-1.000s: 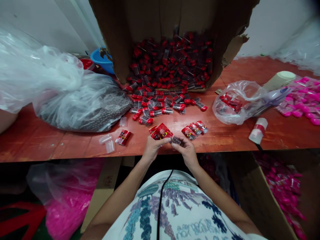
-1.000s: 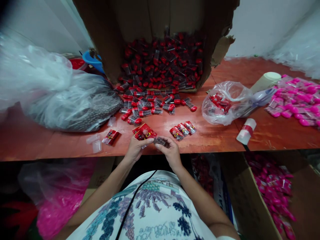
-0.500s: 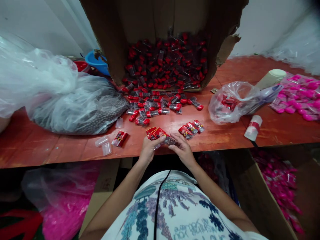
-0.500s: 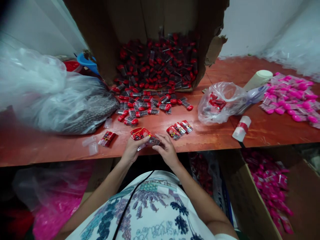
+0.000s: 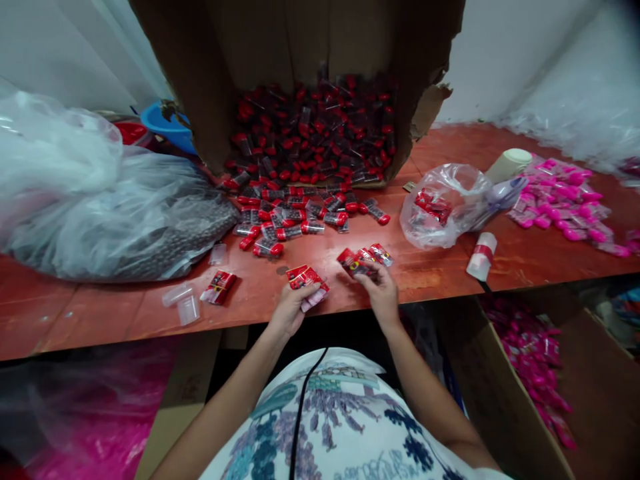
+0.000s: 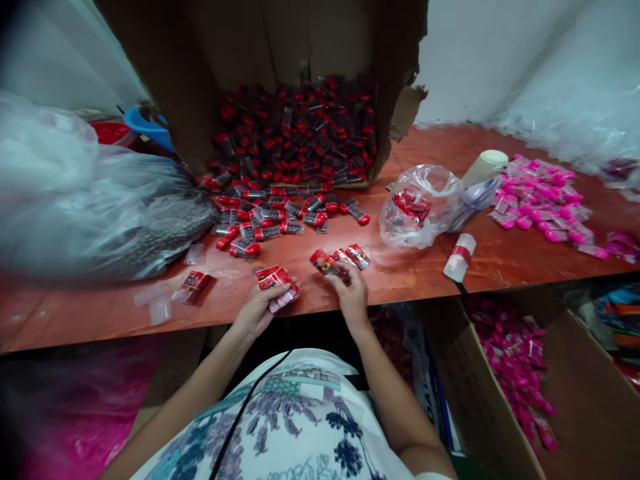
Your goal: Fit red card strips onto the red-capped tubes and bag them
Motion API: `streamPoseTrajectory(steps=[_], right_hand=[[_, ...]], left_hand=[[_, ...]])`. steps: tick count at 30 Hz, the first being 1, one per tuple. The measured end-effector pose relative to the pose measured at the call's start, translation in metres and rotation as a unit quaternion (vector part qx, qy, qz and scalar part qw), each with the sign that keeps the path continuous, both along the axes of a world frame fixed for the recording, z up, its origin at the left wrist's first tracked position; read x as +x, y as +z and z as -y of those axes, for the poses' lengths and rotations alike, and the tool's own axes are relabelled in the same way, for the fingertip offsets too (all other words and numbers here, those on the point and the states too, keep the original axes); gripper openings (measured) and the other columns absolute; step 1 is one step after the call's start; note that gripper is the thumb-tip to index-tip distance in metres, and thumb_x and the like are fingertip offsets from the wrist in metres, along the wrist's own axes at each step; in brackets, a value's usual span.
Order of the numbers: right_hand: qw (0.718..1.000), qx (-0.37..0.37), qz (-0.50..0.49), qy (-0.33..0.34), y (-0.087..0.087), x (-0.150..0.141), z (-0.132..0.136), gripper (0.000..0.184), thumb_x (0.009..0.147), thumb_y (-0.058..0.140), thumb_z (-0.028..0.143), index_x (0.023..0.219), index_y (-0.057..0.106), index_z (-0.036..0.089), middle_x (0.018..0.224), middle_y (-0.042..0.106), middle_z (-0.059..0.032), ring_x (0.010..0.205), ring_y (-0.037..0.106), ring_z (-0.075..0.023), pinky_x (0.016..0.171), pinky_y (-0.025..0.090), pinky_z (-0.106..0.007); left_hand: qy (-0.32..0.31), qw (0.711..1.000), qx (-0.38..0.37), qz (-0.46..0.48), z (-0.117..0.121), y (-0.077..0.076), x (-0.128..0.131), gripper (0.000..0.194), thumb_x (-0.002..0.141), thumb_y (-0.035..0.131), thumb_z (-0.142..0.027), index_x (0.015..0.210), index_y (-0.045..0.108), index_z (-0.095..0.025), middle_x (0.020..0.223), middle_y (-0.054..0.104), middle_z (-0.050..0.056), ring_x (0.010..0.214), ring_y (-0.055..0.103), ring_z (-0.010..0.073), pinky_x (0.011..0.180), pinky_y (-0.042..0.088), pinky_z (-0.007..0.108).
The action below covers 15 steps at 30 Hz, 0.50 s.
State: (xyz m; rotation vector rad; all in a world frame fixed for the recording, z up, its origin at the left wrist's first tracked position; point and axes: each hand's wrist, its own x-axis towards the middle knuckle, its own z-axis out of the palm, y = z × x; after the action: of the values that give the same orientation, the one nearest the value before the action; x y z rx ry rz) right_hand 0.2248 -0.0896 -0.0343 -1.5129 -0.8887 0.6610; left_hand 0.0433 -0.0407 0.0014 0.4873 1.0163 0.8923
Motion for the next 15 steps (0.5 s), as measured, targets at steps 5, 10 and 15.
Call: streamPoseTrajectory(steps=[5,10,15], right_hand=[[0.98,0.017,0.194,-0.04,0.01,0.004,0.001,0.031,0.079,0.064,0.033,0.109,0.064,0.024,0.111,0.053,-0.0075,0.096,0.055,-0.0208,0.083,0.047,-0.034],[0.967,0.052,0.155,0.198,0.015,-0.043,-0.008,0.022,0.084,0.059,0.023,0.105,0.064,0.024,0.094,0.064,-0.0034,0.085,0.06,-0.0175,0.076,0.049,-0.029],[0.946,0.054,0.209,0.241,0.017,-0.056,-0.021,0.028,0.088,0.049,0.017,0.112,0.061,0.023,0.099,0.067,-0.0051,0.092,0.061,-0.0186,0.081,0.048,-0.03]], left_hand=[[0.033,0.999,-0.005,-0.008,-0.002,0.003,0.001,0.028,0.05,0.08,-0.006,0.075,0.067,-0.01,0.076,0.072,0.008,0.065,0.067,0.0179,0.063,0.057,0.028],[0.027,1.0,0.003,-0.01,0.0,-0.001,0.0,0.026,0.05,0.083,-0.013,0.069,0.067,-0.011,0.062,0.068,0.003,0.052,0.063,0.0128,0.051,0.051,0.021],[0.057,0.998,0.03,0.004,0.0,-0.007,-0.012,0.026,0.052,0.083,-0.016,0.072,0.068,-0.011,0.066,0.069,0.003,0.058,0.064,0.013,0.056,0.051,0.021]])
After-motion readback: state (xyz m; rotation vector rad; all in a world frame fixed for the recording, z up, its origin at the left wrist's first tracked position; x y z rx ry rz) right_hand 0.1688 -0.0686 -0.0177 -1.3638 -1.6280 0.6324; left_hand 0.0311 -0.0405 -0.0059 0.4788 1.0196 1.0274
